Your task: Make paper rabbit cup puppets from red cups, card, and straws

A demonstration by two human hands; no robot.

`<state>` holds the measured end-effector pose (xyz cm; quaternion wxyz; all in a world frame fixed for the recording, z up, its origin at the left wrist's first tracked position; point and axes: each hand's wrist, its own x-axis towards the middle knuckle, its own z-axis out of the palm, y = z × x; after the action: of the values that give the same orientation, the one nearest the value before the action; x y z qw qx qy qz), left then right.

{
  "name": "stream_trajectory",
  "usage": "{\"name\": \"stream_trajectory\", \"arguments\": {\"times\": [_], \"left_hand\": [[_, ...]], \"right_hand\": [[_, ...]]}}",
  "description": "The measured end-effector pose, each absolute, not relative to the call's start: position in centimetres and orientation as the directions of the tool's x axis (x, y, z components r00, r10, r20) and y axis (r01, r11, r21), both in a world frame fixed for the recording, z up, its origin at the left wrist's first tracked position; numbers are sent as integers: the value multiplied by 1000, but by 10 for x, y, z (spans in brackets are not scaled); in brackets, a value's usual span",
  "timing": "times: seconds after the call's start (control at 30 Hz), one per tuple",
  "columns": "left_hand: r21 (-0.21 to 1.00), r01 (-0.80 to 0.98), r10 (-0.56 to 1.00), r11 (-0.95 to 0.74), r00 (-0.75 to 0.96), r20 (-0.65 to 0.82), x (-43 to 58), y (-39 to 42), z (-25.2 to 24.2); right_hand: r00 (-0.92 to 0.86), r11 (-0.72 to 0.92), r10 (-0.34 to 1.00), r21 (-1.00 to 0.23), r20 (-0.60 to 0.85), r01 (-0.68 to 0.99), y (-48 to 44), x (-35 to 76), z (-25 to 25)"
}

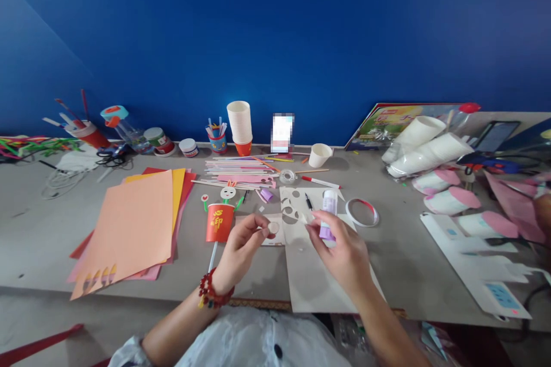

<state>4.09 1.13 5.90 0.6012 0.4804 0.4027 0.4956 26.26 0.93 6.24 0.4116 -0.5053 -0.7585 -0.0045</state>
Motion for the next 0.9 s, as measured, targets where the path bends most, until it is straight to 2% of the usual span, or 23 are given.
{"name": "stream_trajectory", "arguments": {"times": [0.07, 0.27, 0.57, 0.77, 0.9], "left_hand": [[953, -285, 978, 99, 202, -41, 41, 11, 57], [862, -432, 937, 265, 325, -126, 46, 6, 59], [678, -580, 874, 452, 440, -207, 47, 5, 61], [526, -623, 809, 579, 521, -273, 50, 8, 61], [407, -631, 749, 661, 584, -312, 52, 10, 60]], "right_hand": [[-176, 480, 783, -401, 596, 780, 9, 267, 58], [-263, 528, 823, -507, 504, 681, 9, 254, 64], [-249, 545, 829, -624, 500, 560, 10, 245, 68], [-159, 522, 831, -648, 533, 554, 6, 241, 70], [-156, 569, 795, -630, 587, 529, 5, 238, 71]]}}
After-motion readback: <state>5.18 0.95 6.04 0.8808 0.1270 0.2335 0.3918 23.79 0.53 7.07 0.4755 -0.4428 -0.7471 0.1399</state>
